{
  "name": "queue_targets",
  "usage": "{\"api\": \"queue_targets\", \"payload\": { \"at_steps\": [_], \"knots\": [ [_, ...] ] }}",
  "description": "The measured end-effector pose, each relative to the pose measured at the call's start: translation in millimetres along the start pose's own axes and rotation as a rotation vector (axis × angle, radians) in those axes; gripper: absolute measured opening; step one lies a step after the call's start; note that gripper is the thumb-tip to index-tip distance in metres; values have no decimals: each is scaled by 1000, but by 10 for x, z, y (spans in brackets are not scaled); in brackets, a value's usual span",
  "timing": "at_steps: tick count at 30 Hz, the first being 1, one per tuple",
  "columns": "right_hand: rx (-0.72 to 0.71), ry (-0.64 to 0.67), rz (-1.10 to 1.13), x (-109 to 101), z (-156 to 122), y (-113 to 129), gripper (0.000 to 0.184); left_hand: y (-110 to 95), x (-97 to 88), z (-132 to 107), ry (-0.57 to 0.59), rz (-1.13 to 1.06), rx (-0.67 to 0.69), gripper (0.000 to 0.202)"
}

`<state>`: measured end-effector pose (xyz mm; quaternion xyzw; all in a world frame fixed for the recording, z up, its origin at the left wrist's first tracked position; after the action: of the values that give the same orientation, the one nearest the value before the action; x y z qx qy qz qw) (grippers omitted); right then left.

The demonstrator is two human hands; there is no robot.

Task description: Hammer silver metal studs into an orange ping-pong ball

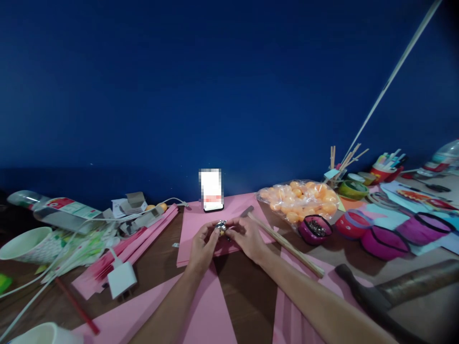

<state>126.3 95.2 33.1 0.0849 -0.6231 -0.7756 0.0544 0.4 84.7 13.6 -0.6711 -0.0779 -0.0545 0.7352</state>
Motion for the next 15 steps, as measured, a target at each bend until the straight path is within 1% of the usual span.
{"api": "queue_targets", "payload": {
  "at_steps": [2,4,8,11,15],
  "knots": [
    [-9,33,6,40,-16,23,26,17,-13,0,-13,-30,-23,41],
    [-22,44,-9,56,-30,40,31,28,8,-5,5,-64,-45,44],
    [-67,24,-92,34,-47,91,29,27,64,-22,54,-103,-63,41],
    [-126,15,-160,23,-55,168,29,29,29,-21,23,-120,-50,38],
    [-192,40,-203,54,-68,232,31,54,-33,-3,-33,-126,-34,34]
  ]
}}
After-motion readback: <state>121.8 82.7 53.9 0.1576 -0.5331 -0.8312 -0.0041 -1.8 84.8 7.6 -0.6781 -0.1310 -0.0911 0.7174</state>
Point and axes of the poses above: each hand's wrist, its own z-axis towards the middle knuckle, its own x-axis out of the palm, y = z × x, the point moved 9 cm from there along z, towards the middle knuckle, and after that the axes turned 4 degrees about -z, right-handed, at the moved point
